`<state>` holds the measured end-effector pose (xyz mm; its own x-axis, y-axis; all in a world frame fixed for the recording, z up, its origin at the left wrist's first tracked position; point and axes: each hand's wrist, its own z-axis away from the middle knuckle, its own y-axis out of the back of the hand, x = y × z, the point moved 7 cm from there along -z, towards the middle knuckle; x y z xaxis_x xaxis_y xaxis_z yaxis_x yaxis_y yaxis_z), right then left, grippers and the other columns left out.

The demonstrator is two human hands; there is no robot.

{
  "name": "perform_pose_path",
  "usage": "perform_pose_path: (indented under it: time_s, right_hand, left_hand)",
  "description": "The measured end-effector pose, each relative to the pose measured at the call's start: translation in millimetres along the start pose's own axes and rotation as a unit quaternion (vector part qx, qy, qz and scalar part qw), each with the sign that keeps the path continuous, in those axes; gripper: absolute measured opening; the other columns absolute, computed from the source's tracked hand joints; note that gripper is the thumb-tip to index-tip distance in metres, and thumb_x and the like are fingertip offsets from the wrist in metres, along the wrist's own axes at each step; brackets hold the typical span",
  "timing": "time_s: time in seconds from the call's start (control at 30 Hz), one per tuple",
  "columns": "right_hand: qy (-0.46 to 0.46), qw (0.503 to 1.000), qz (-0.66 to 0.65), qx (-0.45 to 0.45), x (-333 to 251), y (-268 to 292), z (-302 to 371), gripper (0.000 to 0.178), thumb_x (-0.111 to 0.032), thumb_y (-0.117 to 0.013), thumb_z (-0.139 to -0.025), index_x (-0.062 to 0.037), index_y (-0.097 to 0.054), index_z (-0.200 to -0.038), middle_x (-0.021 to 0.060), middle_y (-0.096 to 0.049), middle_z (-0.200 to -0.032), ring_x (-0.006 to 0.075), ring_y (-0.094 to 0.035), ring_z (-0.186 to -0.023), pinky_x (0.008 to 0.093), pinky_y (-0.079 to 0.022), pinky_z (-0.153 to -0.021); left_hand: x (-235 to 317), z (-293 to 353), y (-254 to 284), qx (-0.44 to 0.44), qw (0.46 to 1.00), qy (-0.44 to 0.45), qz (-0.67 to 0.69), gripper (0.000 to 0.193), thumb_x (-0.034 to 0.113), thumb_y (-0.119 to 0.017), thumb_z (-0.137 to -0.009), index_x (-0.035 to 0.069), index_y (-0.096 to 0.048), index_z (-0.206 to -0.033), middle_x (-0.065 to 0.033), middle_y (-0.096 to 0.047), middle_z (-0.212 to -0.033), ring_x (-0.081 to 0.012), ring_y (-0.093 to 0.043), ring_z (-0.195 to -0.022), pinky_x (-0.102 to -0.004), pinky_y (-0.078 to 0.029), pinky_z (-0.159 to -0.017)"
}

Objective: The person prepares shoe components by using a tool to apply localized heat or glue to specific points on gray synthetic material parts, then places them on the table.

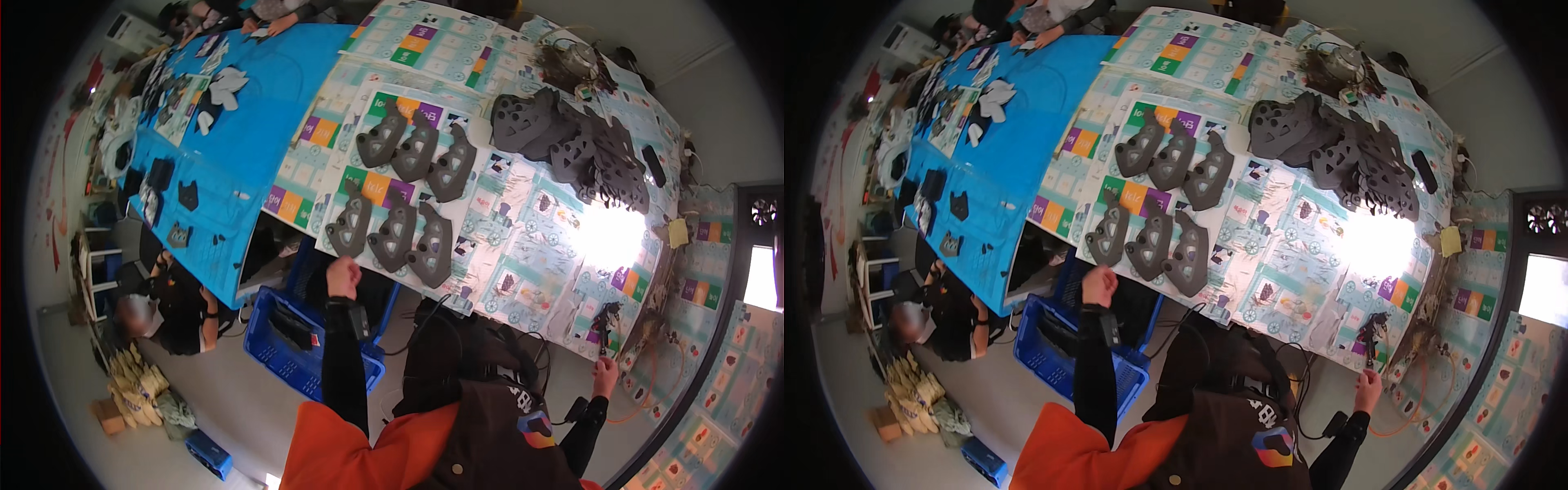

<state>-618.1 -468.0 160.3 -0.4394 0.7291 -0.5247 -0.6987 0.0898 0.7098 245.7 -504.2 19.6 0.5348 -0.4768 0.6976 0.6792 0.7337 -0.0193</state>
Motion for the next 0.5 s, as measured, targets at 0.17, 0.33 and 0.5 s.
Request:
perform_pose_path:
  time_s: [0.17, 0.33, 0.5]
  right_hand:
    - [0.077, 0.995, -0.032, -0.051, -34, -23, -57, 0.017, -0.011, -0.062, -0.097, -0.0013, -0.070, -0.109, 0.0043, -0.070, -0.089, 0.0121, -0.066, -0.076, 0.0278, -0.052, -0.066]
    - [0.146, 0.979, -0.047, -0.132, -55, -60, -89, 0.016, -0.009, -0.063, -0.097, -0.0003, -0.070, -0.108, 0.0047, -0.070, -0.085, 0.0107, -0.063, -0.072, 0.0271, -0.051, -0.062]
    - [0.135, 0.976, -0.052, -0.162, -45, -69, -101, 0.016, -0.009, -0.063, -0.097, 0.0004, -0.070, -0.108, 0.0048, -0.069, -0.084, 0.0106, -0.064, -0.070, 0.0278, -0.052, -0.060]
  left_hand:
    - [-101, 62, -5, -0.115, 0.958, 0.139, -0.224, 0.034, 0.039, -0.071, -0.096, 0.012, -0.068, -0.116, -0.0033, -0.075, -0.096, -0.0152, -0.071, -0.082, -0.0332, -0.052, -0.071]
    - [-143, 71, 33, -0.188, 0.580, -0.080, -0.789, 0.040, 0.043, -0.071, -0.096, 0.005, -0.078, -0.105, -0.0083, -0.077, -0.087, -0.0180, -0.075, -0.085, -0.0367, -0.058, -0.073]
    - [-94, 127, 129, -0.024, 0.871, -0.042, -0.489, 0.032, 0.040, -0.073, -0.091, 0.009, -0.080, -0.100, -0.0098, -0.079, -0.086, -0.0235, -0.076, -0.077, -0.0382, -0.059, -0.073]
